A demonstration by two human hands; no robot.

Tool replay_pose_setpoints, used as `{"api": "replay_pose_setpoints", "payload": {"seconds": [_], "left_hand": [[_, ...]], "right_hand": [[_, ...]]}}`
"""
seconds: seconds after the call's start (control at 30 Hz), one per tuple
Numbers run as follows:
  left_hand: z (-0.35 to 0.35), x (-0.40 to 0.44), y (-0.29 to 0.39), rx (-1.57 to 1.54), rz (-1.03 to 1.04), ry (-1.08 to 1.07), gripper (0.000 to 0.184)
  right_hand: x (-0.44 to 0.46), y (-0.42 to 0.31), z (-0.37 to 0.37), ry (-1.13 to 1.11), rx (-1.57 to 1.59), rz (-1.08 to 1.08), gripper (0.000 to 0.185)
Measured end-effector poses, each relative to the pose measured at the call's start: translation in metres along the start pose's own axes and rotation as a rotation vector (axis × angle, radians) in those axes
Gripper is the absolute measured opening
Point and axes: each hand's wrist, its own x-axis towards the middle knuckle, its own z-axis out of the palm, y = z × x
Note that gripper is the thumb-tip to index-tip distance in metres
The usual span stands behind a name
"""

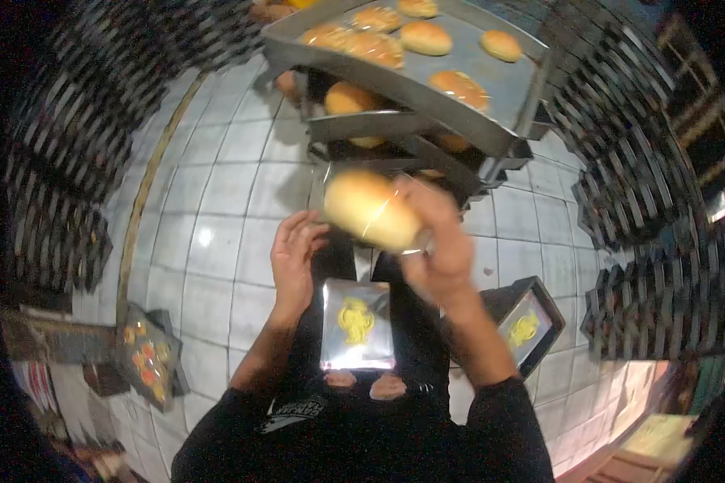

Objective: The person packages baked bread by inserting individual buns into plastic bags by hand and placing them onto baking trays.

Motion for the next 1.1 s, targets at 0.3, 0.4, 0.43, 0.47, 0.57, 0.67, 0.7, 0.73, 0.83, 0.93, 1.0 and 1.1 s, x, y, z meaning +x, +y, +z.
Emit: {"api": "replay_pose_setpoints", "payload": {"seconds": [0.3,0.4,0.43,0.47,0.57,0.67,0.7,0.73,0.83,0.93,1.0,1.1], "left_hand": [[-0.046,-0.082,-0.017,1.417,0.539,-0.414,0.042],[-0.061,-0.082,-0.023,1.465,0.602,-0.543,0.034],[-0.064,-0.081,-0.022,1.443,0.662,-0.646,0.031],[-0.067,-0.082,-0.017,1.456,0.723,-0.739,0.034],[-0.043,-0.092,-0.005,1.118,0.470,-0.546,0.033],[-0.041,-0.072,-0.001,0.625,-0.227,-0.478,0.029],[-0.049,-0.063,0.000,0.377,-0.653,-0.615,0.028],[-0.050,-0.057,-0.001,0.363,-0.641,-0.623,0.028],[-0.052,-0.037,-0.006,0.183,-0.447,-0.251,0.015],[-0.064,-0.027,-0.013,0.068,-0.417,-0.116,0.018],[-0.078,-0.030,-0.025,-0.004,-0.435,-0.031,0.026],[-0.087,-0.032,-0.016,-0.023,-0.425,0.024,0.027]], "right_hand": [[0.032,-0.022,-0.083,0.133,-0.109,0.195,0.020],[-0.030,-0.042,-0.023,-0.372,-0.104,0.100,0.018],[-0.057,-0.038,-0.007,-0.395,-0.172,0.075,0.019],[-0.085,-0.034,0.008,-0.418,-0.240,0.049,0.020],[-0.131,-0.027,0.009,-0.784,-0.231,0.200,0.024],[-0.038,-0.029,-0.021,-0.913,0.053,0.160,0.019],[0.008,-0.021,-0.028,-0.693,0.181,0.013,0.022],[0.064,-0.014,-0.040,-0.676,0.103,-0.073,0.029],[0.203,0.043,-0.046,-0.488,0.030,0.049,0.034],[0.302,0.160,-0.018,-0.676,-0.265,0.349,0.057],[0.320,0.229,0.003,-0.710,-0.443,0.476,0.064],[0.308,0.303,0.026,-0.712,-0.507,0.489,0.082]]}}
